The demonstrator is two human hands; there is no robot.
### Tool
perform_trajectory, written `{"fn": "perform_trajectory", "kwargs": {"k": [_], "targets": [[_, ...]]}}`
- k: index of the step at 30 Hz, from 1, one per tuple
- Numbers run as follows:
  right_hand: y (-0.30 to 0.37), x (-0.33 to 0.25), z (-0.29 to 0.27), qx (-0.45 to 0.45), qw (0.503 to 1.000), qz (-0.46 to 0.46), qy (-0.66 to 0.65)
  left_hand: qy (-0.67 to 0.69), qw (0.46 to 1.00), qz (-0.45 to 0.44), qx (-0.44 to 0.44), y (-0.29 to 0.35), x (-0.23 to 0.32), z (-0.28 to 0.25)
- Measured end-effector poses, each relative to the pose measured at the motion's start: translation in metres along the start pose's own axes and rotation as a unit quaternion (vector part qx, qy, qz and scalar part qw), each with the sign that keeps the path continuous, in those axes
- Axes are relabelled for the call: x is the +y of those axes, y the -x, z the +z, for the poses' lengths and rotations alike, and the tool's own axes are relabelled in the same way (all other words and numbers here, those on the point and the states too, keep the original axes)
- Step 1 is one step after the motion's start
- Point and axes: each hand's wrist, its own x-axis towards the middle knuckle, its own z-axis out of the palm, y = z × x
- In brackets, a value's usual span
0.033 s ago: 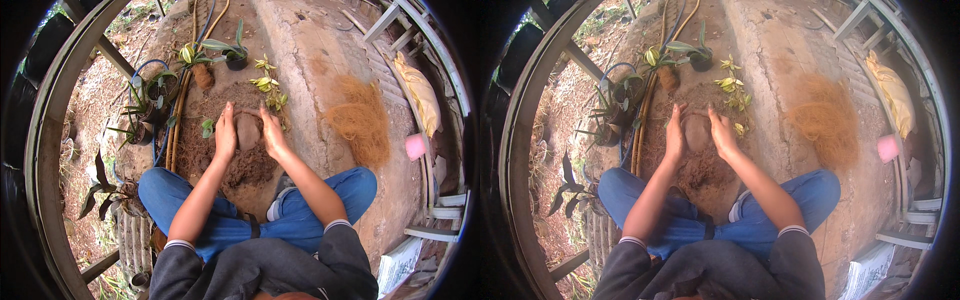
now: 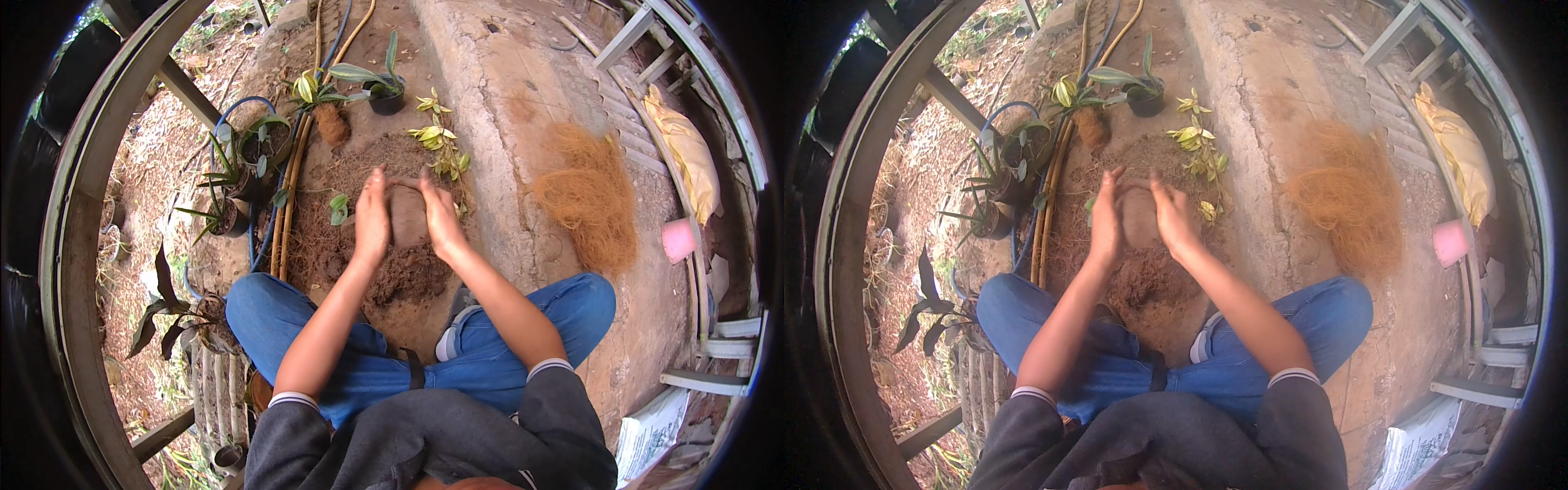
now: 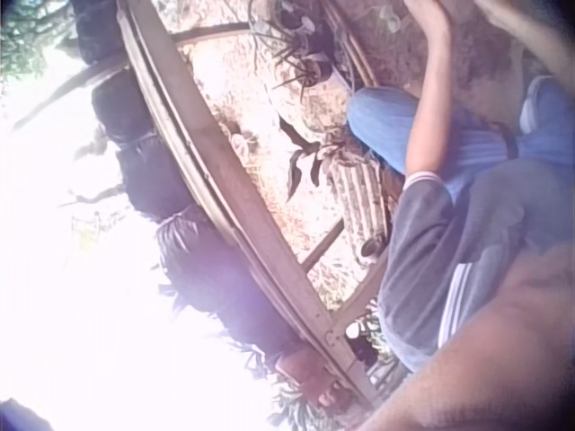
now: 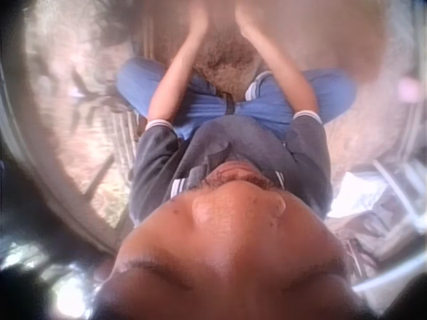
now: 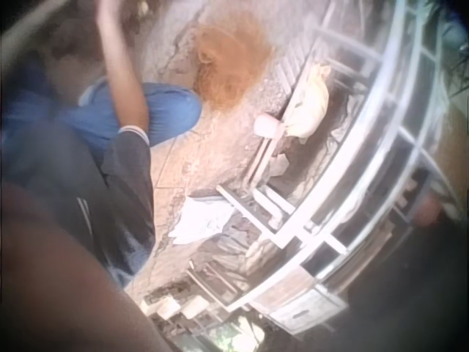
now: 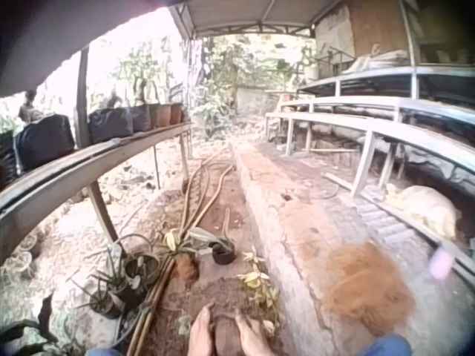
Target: The person sits cross-legged on the ground and shapes a lump of clay into a smooth, round ball using both hands. They repeatedly roll and press the clay between their palms to refine its spherical shape. The person briefly picks up a leaf to wipe the surface of the clay ball before continuing to shape it.
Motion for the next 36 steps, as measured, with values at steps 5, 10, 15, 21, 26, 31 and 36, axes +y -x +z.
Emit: {"fn": "perform_trajectory", "kwargs": {"k": [5,10,15,21,26,31,36], "targets": [[-0.015,0.037,-0.010,0.061,0.993,0.097,0.035,-0.031,0.998,-0.036,0.042,0.004,0.012,0.008],[0.002,0.033,0.017,0.062,0.994,0.083,0.022,-0.058,0.996,-0.035,0.051,-0.002,0.012,-0.009],[0.002,0.009,0.004,-0.038,0.993,0.009,-0.111,0.106,0.990,-0.090,0.004,0.008,0.030,0.002],[0.006,0.023,0.003,-0.020,0.984,0.085,-0.157,-0.254,0.956,0.128,0.075,-0.003,-0.003,0.004],[0.001,0.022,-0.002,0.068,0.955,0.198,-0.210,0.083,0.985,-0.145,-0.043,-0.008,0.019,-0.001],[0.011,-0.008,0.006,0.026,0.995,0.082,0.048,0.042,0.997,0.011,-0.058,-0.012,0.023,-0.015],[0.010,0.010,-0.004,-0.087,0.973,-0.010,-0.212,-0.107,0.985,0.084,-0.110,0.007,0.017,-0.002]]}}
